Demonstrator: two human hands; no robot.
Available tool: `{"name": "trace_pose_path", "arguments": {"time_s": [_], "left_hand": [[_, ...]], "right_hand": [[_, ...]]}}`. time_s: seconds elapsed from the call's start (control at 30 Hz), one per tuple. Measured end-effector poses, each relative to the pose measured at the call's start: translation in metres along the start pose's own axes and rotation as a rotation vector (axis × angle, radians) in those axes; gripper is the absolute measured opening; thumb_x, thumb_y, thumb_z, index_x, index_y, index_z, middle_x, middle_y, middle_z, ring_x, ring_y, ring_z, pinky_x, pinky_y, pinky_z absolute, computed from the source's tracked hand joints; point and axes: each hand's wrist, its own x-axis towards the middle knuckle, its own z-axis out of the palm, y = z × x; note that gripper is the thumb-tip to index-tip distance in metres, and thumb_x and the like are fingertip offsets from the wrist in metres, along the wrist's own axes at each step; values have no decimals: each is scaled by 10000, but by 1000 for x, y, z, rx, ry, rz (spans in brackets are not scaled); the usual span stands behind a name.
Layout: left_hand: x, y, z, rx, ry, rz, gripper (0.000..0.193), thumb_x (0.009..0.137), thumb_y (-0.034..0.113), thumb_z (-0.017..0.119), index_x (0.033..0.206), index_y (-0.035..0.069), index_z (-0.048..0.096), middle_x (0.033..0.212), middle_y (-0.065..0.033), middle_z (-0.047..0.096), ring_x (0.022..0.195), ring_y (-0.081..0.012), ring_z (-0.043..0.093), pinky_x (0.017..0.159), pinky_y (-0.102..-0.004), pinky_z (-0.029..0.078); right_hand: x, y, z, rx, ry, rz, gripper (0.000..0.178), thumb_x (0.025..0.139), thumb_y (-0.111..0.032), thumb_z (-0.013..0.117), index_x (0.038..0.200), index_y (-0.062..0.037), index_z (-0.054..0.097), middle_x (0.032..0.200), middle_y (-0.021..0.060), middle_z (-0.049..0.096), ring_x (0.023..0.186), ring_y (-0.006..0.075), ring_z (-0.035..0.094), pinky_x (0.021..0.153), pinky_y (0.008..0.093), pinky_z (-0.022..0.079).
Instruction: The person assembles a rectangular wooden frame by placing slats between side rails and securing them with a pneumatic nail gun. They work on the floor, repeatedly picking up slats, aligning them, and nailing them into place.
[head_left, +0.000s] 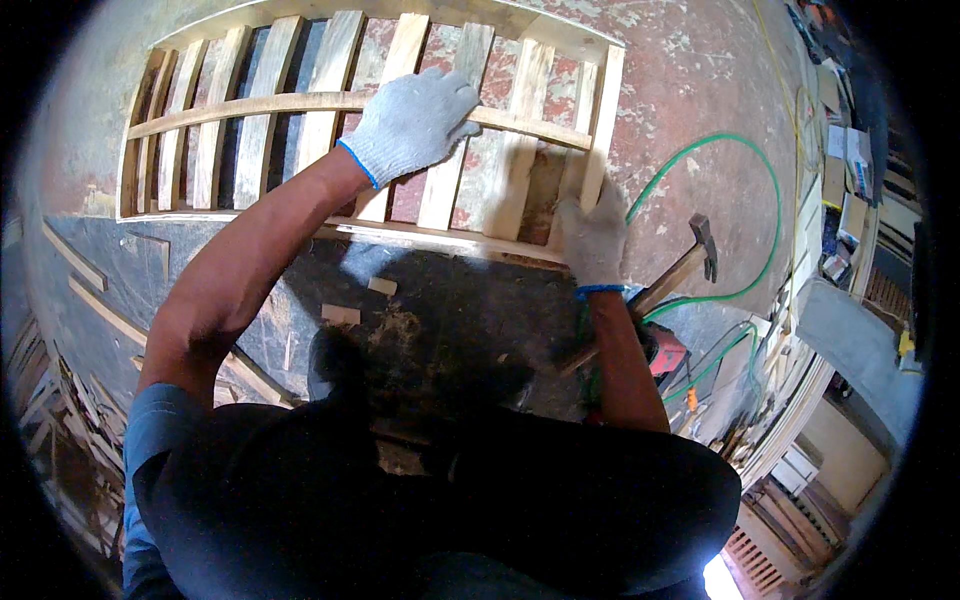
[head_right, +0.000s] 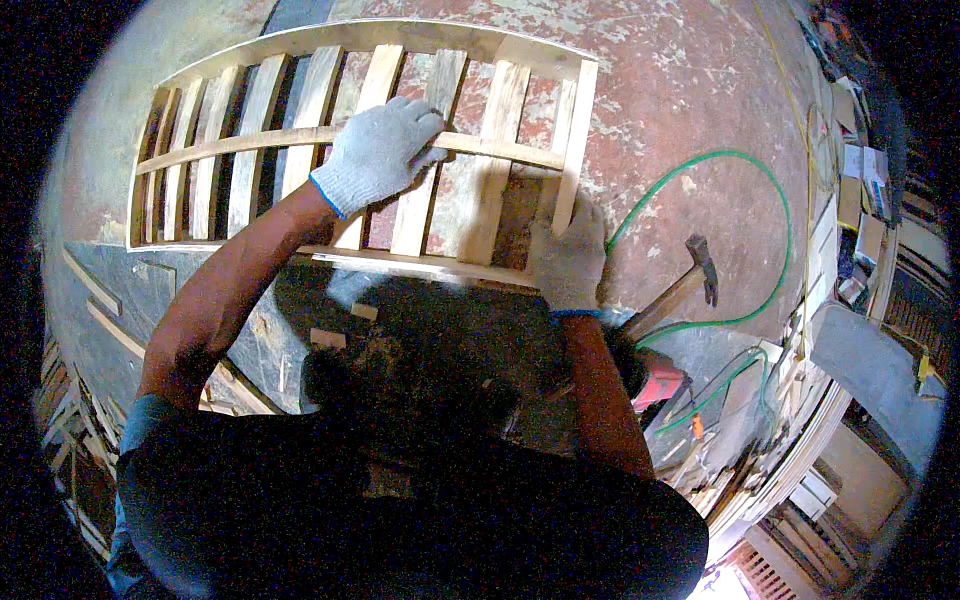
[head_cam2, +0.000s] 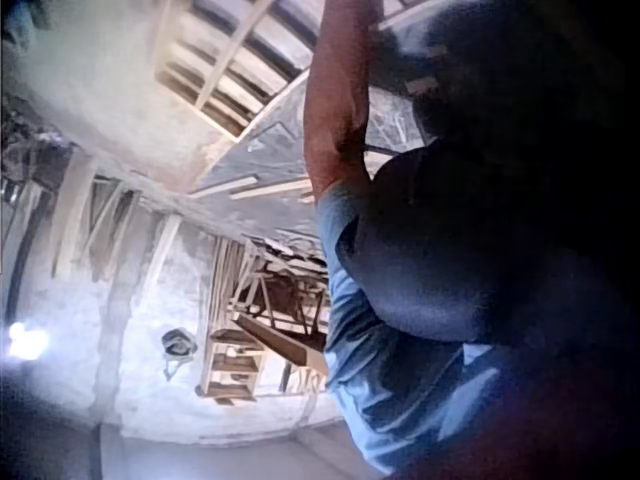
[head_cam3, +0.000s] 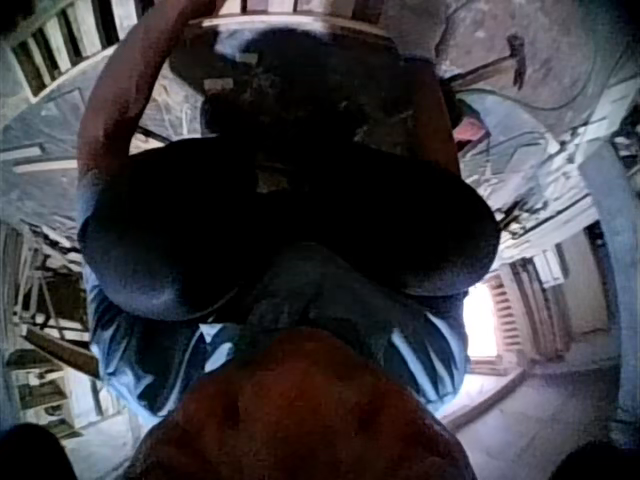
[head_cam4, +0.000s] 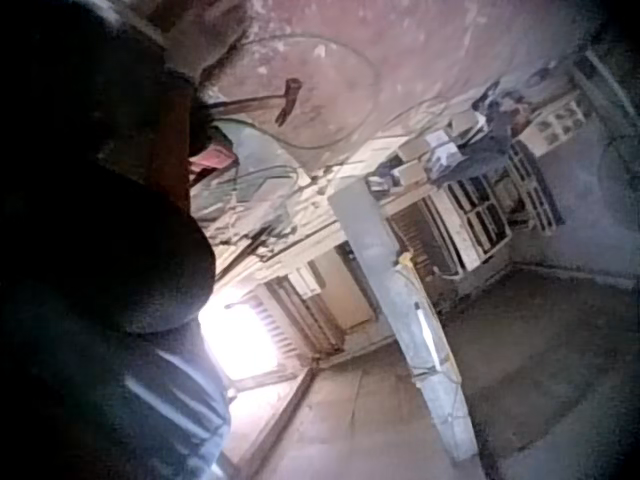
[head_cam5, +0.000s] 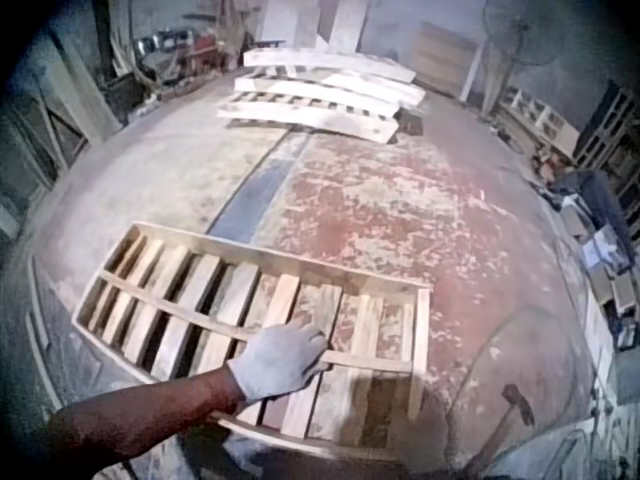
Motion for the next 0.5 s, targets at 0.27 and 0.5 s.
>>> {"name": "trace_pose_path", "arguments": {"time_s": [0.27,0.5], "left_hand": [[1,-5,6,-11,21,51,288,975,350,642,1018,67,669,1007,-129,663,972,-330,680,790,-469,566],[-3,-3,2,-14,-19,45,265,977,332,643,1024,74,684,1012,-132,669,979,-329,681,799,-468,569]], "right_hand": [[-1,-5,-3,48,-45,18,412,900,-213,653,1246,9,629,1110,225,673,1066,375,664,932,446,514],[-1,-7,-2,30,-62,25,404,1011,-321,610,1257,-1,619,1170,227,668,1123,424,616,992,499,493]]}}
